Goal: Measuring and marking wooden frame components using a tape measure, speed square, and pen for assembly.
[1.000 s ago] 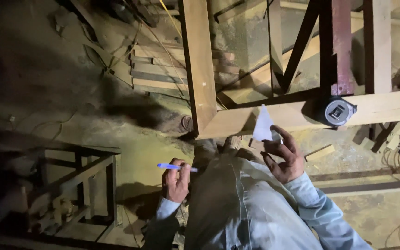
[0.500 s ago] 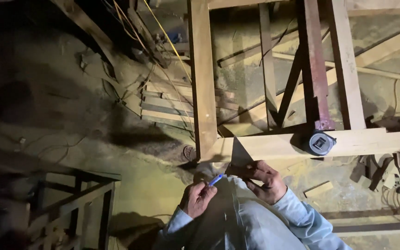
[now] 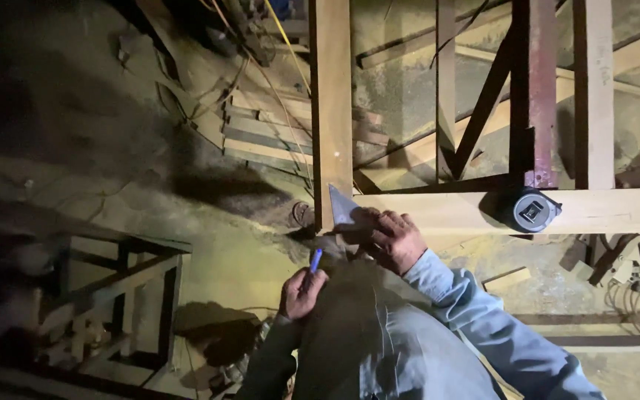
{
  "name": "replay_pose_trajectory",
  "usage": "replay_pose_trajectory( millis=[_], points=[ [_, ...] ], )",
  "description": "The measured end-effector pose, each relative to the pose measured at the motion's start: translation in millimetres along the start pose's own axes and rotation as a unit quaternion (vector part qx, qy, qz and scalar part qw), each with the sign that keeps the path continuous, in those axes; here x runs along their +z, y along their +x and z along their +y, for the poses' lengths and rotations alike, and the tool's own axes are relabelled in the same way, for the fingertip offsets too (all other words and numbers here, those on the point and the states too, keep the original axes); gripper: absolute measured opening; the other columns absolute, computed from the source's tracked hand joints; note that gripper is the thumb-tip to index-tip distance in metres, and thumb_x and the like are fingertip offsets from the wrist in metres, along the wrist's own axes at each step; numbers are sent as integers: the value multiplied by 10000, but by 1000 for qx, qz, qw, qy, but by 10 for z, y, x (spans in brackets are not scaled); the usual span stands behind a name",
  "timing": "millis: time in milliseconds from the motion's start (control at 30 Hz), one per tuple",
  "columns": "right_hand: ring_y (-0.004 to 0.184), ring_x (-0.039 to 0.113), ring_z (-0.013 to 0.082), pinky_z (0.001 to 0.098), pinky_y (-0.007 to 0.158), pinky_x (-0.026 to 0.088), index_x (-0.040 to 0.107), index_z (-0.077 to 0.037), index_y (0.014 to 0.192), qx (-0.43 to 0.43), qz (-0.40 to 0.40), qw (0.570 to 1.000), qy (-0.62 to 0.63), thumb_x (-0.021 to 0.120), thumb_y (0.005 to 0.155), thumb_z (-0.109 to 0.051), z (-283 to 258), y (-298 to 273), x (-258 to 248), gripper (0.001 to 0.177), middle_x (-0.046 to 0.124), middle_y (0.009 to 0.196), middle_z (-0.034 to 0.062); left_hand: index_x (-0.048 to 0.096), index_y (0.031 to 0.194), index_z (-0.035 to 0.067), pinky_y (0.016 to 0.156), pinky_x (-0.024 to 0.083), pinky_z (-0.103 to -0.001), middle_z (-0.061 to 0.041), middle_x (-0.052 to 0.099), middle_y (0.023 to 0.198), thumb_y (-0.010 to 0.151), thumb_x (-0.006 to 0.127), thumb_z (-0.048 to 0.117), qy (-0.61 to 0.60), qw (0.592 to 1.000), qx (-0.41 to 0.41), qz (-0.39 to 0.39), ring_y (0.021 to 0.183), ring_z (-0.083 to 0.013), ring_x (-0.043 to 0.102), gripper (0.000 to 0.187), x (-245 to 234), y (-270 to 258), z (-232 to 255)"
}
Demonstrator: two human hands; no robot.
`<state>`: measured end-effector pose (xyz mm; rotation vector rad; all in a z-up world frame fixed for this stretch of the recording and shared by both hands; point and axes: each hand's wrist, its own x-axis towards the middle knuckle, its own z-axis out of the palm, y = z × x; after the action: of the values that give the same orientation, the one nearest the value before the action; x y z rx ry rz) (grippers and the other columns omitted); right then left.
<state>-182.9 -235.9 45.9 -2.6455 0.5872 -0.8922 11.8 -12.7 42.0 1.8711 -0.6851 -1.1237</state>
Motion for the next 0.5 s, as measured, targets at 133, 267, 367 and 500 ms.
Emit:
replay_pose_trajectory(
  millis=[133, 267, 367, 500],
  points=[
    [959, 592, 324, 427, 785, 423, 644, -185, 776, 21, -29, 999, 5, 738, 908, -288, -91, 230, -133, 192, 574, 914, 67, 788, 832, 119, 619, 563, -318, -83, 699, 647, 942, 772, 311, -13, 1000, 0, 20, 616, -169, 687, 222, 16, 70, -126],
    [1345, 493, 398, 578, 1071, 338, 694, -211, 953, 22, -95, 995, 0, 816, 666, -524, -50, 196, 11, 442, 572, 1346, 116, 773, 828, 102, 585, 550, -286, -69, 709, 637, 937, 794, 274, -21, 999, 29, 39, 603, -141, 683, 205, 63, 120, -127],
    [1500, 373, 351, 583, 1178, 197, 690, -278, 1150, 36, -142, 989, 34, 743, 734, -504, -47, 237, -11, 476, 479, 1590, 43, 792, 847, 117, 579, 561, -305, -79, 728, 650, 928, 805, 280, -17, 998, 41, 54, 607, -165, 712, 183, 108, 144, -289],
    [1584, 229, 274, 567, 1248, 57, 623, -341, 1364, 27, -177, 984, 5, 625, 868, -512, -110, 348, -104, 525, 345, 1696, -87, 799, 871, 108, 607, 576, -322, -94, 750, 685, 947, 783, 288, -24, 998, 42, 39, 634, -167, 722, 195, 11, 150, -29]
  ],
)
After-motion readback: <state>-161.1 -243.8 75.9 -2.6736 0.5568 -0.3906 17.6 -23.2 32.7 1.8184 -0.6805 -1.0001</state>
